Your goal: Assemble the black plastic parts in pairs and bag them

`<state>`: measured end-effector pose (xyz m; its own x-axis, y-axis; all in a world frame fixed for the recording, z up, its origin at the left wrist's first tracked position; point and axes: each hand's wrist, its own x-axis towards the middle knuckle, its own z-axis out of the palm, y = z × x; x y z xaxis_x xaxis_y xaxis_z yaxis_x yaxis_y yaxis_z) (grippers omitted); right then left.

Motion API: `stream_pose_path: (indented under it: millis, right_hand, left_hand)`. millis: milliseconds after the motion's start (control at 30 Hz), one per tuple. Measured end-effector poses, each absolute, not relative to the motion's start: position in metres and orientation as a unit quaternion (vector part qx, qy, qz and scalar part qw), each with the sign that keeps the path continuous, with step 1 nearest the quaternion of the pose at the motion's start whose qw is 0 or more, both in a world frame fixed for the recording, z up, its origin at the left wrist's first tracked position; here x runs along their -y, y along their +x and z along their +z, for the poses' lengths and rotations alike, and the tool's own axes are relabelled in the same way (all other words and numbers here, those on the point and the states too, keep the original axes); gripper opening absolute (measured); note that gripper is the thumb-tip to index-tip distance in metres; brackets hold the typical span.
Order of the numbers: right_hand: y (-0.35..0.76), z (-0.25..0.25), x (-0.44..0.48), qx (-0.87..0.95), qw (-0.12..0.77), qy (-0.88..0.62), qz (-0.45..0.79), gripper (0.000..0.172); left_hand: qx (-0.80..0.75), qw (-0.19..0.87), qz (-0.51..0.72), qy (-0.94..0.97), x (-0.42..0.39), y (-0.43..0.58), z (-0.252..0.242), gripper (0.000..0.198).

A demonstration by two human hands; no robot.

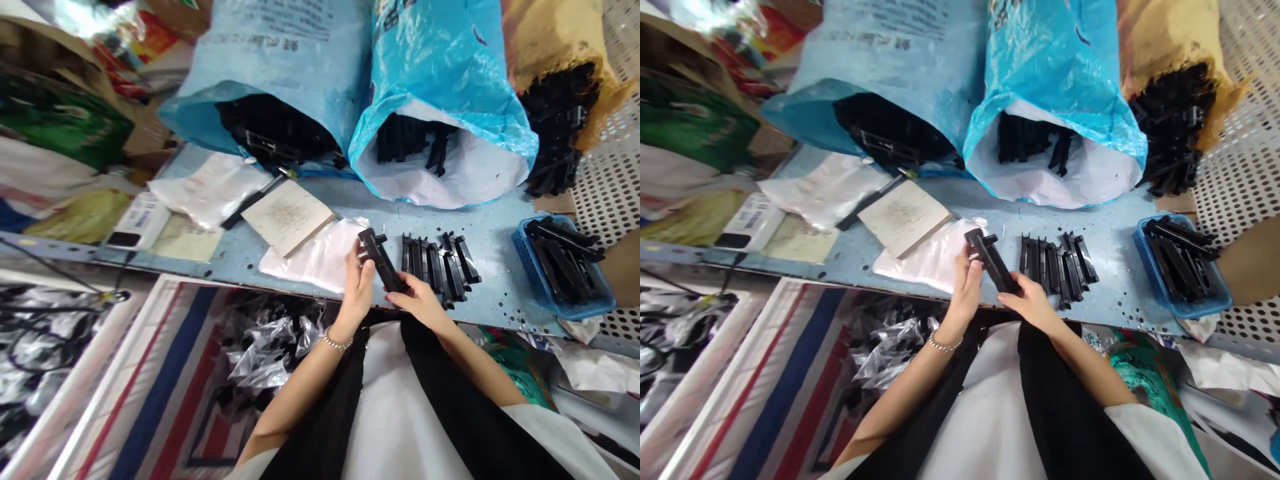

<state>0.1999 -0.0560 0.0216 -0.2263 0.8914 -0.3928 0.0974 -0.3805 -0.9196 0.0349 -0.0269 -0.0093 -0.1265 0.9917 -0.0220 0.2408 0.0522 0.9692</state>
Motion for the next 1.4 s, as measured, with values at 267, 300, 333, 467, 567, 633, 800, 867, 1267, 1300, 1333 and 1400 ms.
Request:
stream_pose_path:
  millis: [267, 300, 333, 467, 567, 633, 800, 867, 1267, 1300, 1333, 1400]
  right_hand:
    - [0.189, 0.024, 0.030, 0.319, 0.407, -0.477, 0.711, 0.037]
    - [0.187, 0.024, 0.028, 0.311, 0.410, -0.473, 0.715, 0.037]
    - [0.185, 0.025, 0.026, 0.301, 0.412, -0.468, 0.721, 0.037]
    - [0.176, 0.026, 0.012, 0.267, 0.421, -0.436, 0.749, 0.038]
    - [0.165, 0.026, -0.004, 0.267, 0.443, -0.401, 0.756, 0.037]
    - [0.155, 0.026, -0.016, 0.261, 0.455, -0.382, 0.761, 0.036]
    - [0.127, 0.015, -0.039, 0.221, 0.452, -0.344, 0.793, 0.038]
    - [0.119, 0.007, -0.044, 0.205, 0.448, -0.358, 0.793, 0.037]
    - [0.140, 0.003, -0.020, 0.179, 0.424, -0.349, 0.817, 0.024]
    - [0.152, 0.006, -0.008, 0.178, 0.385, -0.319, 0.847, 0.029]
    - [0.163, 0.007, 0.004, 0.169, 0.336, -0.287, 0.881, 0.034]
    - [0.179, 0.006, 0.027, 0.119, 0.244, -0.236, 0.933, 0.043]
  left_hand:
    - [-0.625, 0.297, 0.285, 0.663, -0.012, -0.046, -0.022, 0.022]
    - [-0.623, 0.331, 0.287, 0.648, -0.016, -0.050, -0.021, 0.021]
    - [-0.623, 0.364, 0.290, 0.629, -0.020, -0.054, -0.019, 0.018]
    - [-0.637, 0.434, 0.307, 0.559, -0.025, -0.062, -0.012, 0.023]
    - [-0.632, 0.454, 0.314, 0.544, -0.025, -0.062, -0.010, 0.024]
    - [-0.627, 0.458, 0.317, 0.545, -0.026, -0.060, -0.010, 0.020]
    - [-0.645, 0.437, 0.315, 0.542, -0.026, -0.056, -0.010, 0.019]
    - [-0.644, 0.407, 0.336, 0.553, -0.021, -0.059, -0.003, 0.018]
    - [-0.587, 0.153, 0.217, 0.764, -0.015, -0.084, 0.024, 0.047]
    - [-0.578, 0.183, 0.244, 0.757, -0.018, -0.085, 0.020, 0.050]
    - [-0.570, 0.215, 0.265, 0.747, -0.021, -0.086, 0.017, 0.053]
    - [-0.554, 0.277, 0.284, 0.732, -0.024, -0.088, 0.012, 0.057]
